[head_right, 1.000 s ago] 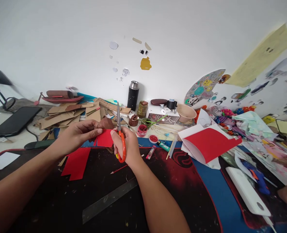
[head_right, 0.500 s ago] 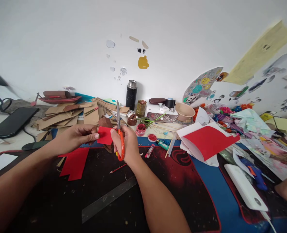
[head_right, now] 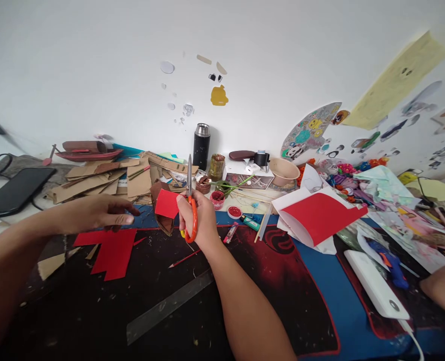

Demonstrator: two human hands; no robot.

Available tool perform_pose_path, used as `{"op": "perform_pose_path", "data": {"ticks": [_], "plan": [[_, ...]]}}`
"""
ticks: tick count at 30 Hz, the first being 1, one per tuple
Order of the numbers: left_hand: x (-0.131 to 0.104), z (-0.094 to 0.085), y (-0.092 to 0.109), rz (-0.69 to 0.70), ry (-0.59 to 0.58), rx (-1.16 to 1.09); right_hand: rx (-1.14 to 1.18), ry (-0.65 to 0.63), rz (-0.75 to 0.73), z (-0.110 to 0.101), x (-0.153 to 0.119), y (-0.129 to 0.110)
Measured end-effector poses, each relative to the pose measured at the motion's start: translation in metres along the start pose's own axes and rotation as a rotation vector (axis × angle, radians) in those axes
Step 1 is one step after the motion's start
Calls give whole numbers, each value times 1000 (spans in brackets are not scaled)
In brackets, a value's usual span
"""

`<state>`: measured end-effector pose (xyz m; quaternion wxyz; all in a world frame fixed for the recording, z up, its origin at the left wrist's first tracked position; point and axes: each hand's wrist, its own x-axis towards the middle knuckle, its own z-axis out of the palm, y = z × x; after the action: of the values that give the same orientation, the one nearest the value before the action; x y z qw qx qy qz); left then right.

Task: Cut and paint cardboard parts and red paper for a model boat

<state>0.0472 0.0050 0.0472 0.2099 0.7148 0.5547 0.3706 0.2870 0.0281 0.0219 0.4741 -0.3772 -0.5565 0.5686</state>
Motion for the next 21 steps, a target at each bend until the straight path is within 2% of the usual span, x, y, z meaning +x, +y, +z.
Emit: {"op": "perform_pose_path", "data": {"ticks": [4,8,10,15,21], "plan": [[4,7,-6,56,-26,170,-17,13,-10,0,0,-1],[6,16,-23,165,-25,303,-42,46,-26,-2,2,-1],[5,24,-31,155,-27,335,-46,46,-29,-3,4,0],[6,36,-44,106,-62,295,-52,40,-25,-6,7,7],[7,33,-51,124,-51,206,-28,25,-23,-5,6,5]]}}
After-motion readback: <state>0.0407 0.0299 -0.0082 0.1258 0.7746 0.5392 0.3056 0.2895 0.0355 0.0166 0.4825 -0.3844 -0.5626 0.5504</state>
